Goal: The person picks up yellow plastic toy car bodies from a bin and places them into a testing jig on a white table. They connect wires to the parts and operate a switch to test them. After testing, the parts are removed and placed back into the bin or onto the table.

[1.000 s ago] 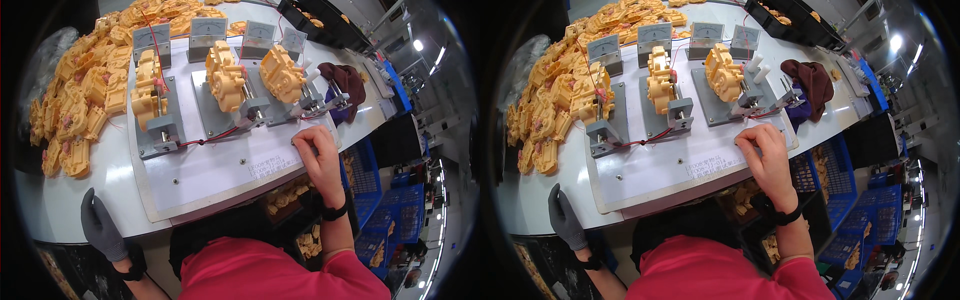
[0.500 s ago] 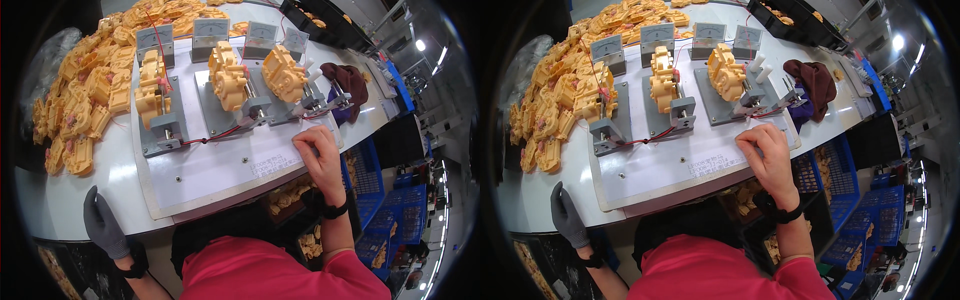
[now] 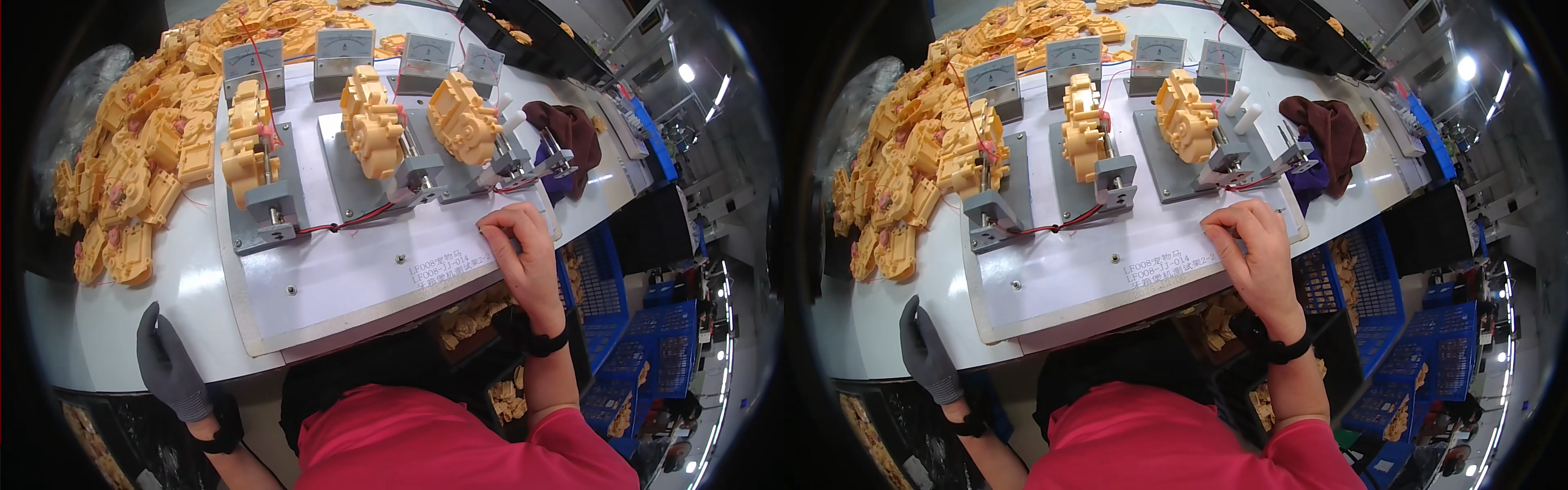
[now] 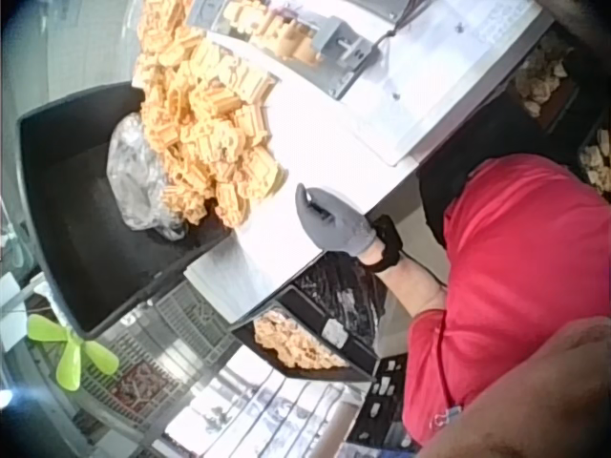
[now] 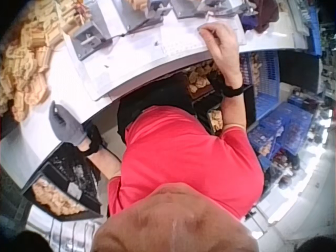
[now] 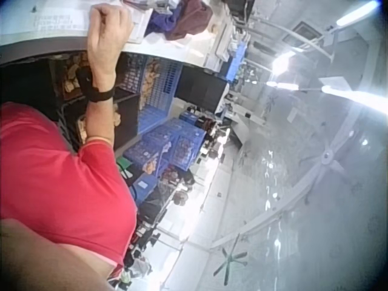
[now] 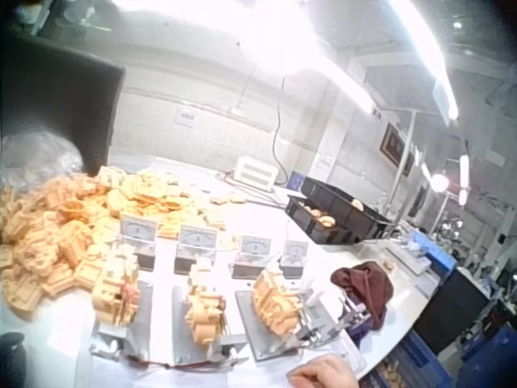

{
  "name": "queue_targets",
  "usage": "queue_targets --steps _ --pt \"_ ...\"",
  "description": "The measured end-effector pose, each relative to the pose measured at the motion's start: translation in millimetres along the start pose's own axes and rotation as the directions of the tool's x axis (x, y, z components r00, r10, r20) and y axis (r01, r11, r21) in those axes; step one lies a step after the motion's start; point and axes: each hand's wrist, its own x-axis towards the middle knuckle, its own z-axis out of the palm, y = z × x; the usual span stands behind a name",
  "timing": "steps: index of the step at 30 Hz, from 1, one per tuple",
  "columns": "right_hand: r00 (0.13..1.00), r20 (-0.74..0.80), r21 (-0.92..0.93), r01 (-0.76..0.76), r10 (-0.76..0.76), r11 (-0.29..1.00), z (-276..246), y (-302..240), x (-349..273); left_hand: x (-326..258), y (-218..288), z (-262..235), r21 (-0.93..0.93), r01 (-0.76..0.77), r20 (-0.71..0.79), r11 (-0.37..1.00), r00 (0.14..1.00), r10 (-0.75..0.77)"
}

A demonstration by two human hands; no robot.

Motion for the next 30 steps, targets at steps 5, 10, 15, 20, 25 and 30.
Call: queue_targets --steps 5,10,15,20,25,30 --pt "1.0 -0.013 -0.014 0.013 -0.013 1.0 1.0 -0.7 -0.2 -0.5 -0.4 0.4 -0.009 0.014 -0.001 1.0 1.0 -0.014" --pt "1.0 0.018 0.032 -0.017 0.017 0.999 -3.0 0.1 -0.6 -1.1 -0.8 0.0 0.013 0.0 -0.002 1.0 1.0 0.0" --pt "0.98 -0.002 0.445 -0.179 0.201 0.877 -15.8 0.1 0.6 -0.5 -1.4 3.0 -0.012 -0.045 -0.033 0.999 0.998 0.045" --pt "0.974 0.14 0.287 -0.214 0.18 0.934 -21.5 -1.2 3.6 0.6 0.1 2.9 0.044 -0.08 -0.046 0.996 0.996 0.082" --pt "0.988 0.138 0.142 -0.093 0.073 0.986 -15.9 -8.5 3.3 0.9 3.8 2.0 0.062 -0.053 -0.032 0.997 0.998 0.055" --pt "0.996 0.094 0.094 -0.012 0.003 0.996 -9.3 -0.7 6.2 1.6 -2.0 3.7 0.061 -0.101 -0.057 0.993 0.993 0.104"
